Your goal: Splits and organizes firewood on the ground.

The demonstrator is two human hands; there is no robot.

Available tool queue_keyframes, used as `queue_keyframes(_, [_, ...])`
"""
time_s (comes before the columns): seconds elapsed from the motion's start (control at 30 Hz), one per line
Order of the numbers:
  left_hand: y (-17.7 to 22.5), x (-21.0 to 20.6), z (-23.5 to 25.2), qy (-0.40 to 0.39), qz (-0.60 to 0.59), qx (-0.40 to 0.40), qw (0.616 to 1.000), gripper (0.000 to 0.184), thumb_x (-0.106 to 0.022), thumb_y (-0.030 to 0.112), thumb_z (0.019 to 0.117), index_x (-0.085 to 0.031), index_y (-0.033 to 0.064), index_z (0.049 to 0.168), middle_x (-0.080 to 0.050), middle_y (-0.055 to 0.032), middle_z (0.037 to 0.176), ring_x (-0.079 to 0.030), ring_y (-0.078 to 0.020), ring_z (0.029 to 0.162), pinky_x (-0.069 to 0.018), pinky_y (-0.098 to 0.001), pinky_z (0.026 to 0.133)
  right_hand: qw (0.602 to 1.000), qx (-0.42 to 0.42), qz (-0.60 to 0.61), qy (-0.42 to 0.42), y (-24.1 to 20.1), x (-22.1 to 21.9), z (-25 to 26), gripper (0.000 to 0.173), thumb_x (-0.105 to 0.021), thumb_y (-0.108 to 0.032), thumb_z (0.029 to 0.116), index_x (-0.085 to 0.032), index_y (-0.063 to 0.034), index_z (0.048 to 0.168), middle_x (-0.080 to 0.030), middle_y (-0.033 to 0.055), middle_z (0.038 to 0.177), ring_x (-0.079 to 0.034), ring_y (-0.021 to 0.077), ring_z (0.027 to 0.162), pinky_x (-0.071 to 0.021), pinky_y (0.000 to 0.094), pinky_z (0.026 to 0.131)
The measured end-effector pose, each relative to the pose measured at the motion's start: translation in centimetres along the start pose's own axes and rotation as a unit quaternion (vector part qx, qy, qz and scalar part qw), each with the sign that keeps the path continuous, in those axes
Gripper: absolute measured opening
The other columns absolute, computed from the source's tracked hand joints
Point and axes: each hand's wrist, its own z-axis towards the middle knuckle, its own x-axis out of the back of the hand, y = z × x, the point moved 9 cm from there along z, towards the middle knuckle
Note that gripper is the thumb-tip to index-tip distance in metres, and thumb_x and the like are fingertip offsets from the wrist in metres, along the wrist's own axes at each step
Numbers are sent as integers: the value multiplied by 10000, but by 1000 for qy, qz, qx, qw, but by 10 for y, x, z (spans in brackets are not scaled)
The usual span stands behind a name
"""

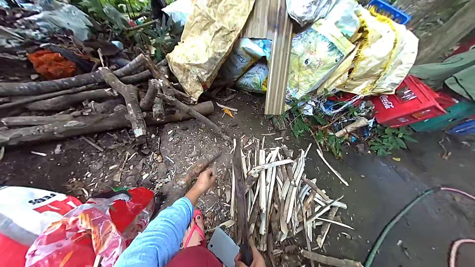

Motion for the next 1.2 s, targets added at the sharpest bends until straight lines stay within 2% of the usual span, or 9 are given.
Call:
queue_keyframes(0.13, [6,-9,-1,-29,34,-26,999,325,-513,132,1079,-601,-105,1285,-658,-299,1233,-647,-393,1190,-462,-517,1088,997,37,-73,10,-51,25,-6,551,-706,-65,837,-527,158,1308,-674,236,897,-677,309,761,-575,502,759])
queue_keyframes(0.27, [11,-13,-1,-49,61,-39,996,321,-520,130,1078,-609,-111,1270,-661,-306,1216,-650,-406,1176,-459,-527,1081,994,20,-103,3,-67,24,1,571,-817,-142,808,-563,122,1246,-640,145,806,-622,224,691,-555,435,713])
queue_keyframes(0.43, [12,-14,-1,-63,68,-49,994,298,-515,118,1078,-616,-121,1225,-660,-311,1192,-652,-414,1151,-465,-529,1063,990,16,-143,4,-69,18,13,465,-793,-123,845,-600,108,1198,-647,193,844,-634,276,721,-550,474,729])
queue_keyframes(0.57, [14,-15,-1,-71,72,-59,993,300,-510,118,1080,-616,-122,1226,-658,-309,1194,-649,-408,1154,-463,-523,1065,984,-16,-178,-18,-63,14,22,445,-762,-123,871,-598,91,1225,-663,216,892,-658,311,771,-549,502,766])
queue_keyframes(0.7, [14,-16,0,-73,67,-56,993,299,-506,114,1081,-617,-115,1238,-656,-306,1214,-645,-406,1170,-457,-521,1077,981,-27,-193,-20,-60,14,26,450,-758,-122,866,-598,75,1238,-672,214,891,-666,316,779,-548,513,775])
queue_keyframes(0.83, [14,-18,-1,-79,69,-70,992,300,-506,112,1080,-623,-117,1235,-662,-305,1215,-645,-410,1179,-454,-527,1084,983,-13,-183,-17,-58,13,21,429,-755,-104,856,-607,97,1204,-667,224,883,-661,322,776,-546,516,771])
queue_keyframes(0.97, [15,-19,-3,-76,69,-71,992,294,-511,110,1078,-628,-114,1228,-663,-311,1199,-649,-420,1165,-457,-536,1073,987,-24,-160,-18,-52,12,20,450,-749,-88,852,-592,105,1226,-665,226,879,-665,319,747,-558,517,755])
queue_keyframes(1.2, [39,-2,-7,-50,57,-105,992,287,-508,84,1071,-630,-121,1231,-667,-305,1212,-654,-405,1170,-461,-509,1083,969,0,-247,-2,-67,19,16,456,-726,-133,884,-605,110,1250,-695,273,932,-690,402,878,-538,575,835])
